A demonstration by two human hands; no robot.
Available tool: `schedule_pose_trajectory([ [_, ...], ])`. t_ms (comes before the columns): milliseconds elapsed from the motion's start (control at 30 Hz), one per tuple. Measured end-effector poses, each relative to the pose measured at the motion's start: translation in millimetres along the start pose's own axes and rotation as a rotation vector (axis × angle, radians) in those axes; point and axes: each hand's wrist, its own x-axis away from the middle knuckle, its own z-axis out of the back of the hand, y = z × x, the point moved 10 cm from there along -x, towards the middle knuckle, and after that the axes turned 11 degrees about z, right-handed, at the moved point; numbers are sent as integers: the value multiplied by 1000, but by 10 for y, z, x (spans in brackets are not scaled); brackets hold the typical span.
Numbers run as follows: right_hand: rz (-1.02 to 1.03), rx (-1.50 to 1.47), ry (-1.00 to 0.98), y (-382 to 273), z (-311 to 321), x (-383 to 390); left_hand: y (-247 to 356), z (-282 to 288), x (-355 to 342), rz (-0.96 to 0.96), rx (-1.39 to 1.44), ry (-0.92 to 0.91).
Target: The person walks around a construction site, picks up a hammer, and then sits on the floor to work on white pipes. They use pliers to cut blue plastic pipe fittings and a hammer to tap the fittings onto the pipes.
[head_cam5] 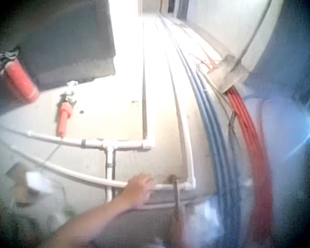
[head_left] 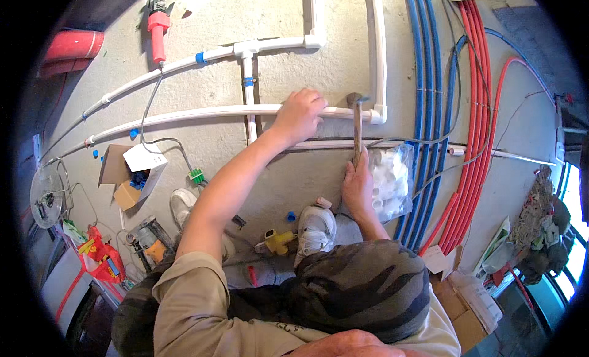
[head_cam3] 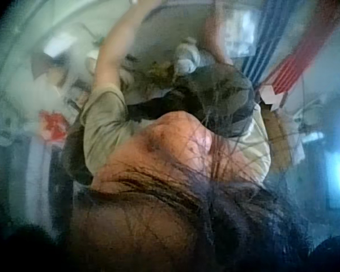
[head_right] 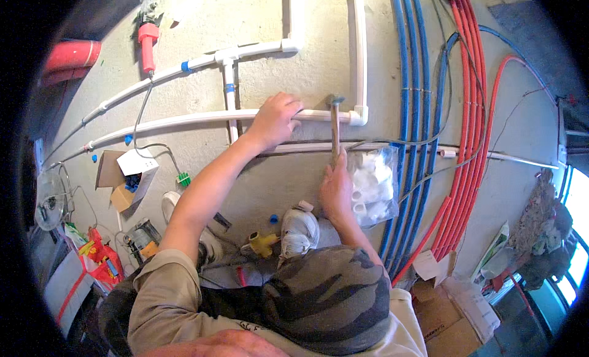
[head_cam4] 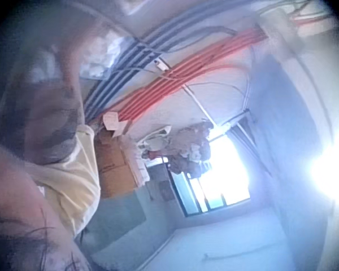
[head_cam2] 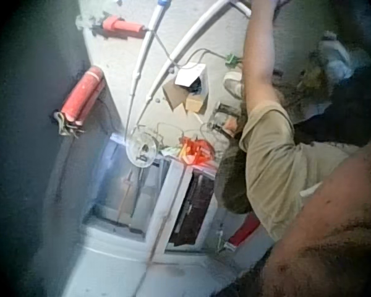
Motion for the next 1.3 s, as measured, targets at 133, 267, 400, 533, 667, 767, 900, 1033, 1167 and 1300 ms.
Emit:
schedule_pose_trajectory([
  [133, 332, -36, 306, -415, 293, 9, 67, 36, 44, -14, -40, 42],
  [267, -156, -101, -84, 77, -58, -42, 24, -16, 97, -19, -145, 73],
  [400, 129, -206, 247, -129, 189, 176, 44, 20, 8, -18, -266, 177],
  [533, -7, -597, 190, 249, -93, 568, 9, 268, -375, 25, -291, 237],
  [667, 114, -310, 129, 72, -5, 572, -64, 75, -379, 22, -212, 162],
  [767, 185, -239, 115, 1, -55, 567, -59, 37, -248, 2, -252, 165],
  [900, 180, -380, 132, 54, -216, 614, -96, 46, -189, -25, -316, 197],
  [1033, 145, -206, 77, 187, -202, 683, -55, -12, -306, -30, -251, 191],
  [1167, 254, -43, -25, -59, -332, 659, -238, -42, -412, 58, -197, 7],
  [1300, 383, 116, -127, -179, -479, 575, -420, 731, -100, 4, -161, 193],
])
